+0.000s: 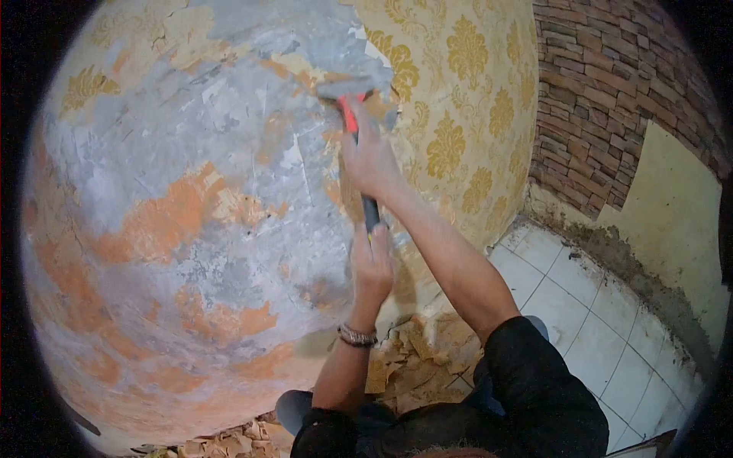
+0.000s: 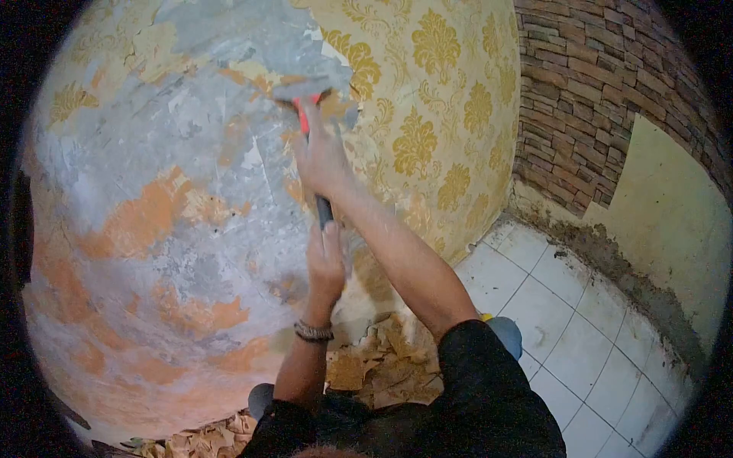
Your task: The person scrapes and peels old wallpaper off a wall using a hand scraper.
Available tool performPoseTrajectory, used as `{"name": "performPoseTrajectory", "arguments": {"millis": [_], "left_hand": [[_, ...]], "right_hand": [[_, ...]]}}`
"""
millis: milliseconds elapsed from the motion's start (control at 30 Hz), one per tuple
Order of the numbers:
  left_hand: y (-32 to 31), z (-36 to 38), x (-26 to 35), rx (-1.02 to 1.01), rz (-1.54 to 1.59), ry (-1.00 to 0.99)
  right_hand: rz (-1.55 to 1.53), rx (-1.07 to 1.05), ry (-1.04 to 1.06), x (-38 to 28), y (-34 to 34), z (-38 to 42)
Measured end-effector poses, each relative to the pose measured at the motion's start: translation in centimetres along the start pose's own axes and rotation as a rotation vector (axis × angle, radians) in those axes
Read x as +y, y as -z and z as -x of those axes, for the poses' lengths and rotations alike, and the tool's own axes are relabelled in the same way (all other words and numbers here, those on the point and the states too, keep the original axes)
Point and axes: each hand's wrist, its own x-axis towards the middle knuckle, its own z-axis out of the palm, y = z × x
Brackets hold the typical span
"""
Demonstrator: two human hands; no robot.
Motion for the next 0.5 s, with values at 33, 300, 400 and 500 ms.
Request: {"name": "performPoseTrajectory", "arguments": {"millis": [33,300,400,500], "left_hand": [[-0.3,1.2,-0.2,0.029,0.02,-0.019],[0.2,-2.1,0.0,-0.039,-0.014,0.084],[-1.4,2.6,-6.1,0.154,-0.375,-0.369],[-1.8,9.9,-10.8,0.028,0.018,0.186]], "right_hand": [[0.05,-0.011,0.058,0.7,-0.5,1.1],[0.052,0.071,0.059,0.7,0.2,-1.5],[0.021,-0.014,-0.054,2.9,-0.6,3.7],[0.077,-0.16,-0.25,6.2,-1.8,11.8]]}}
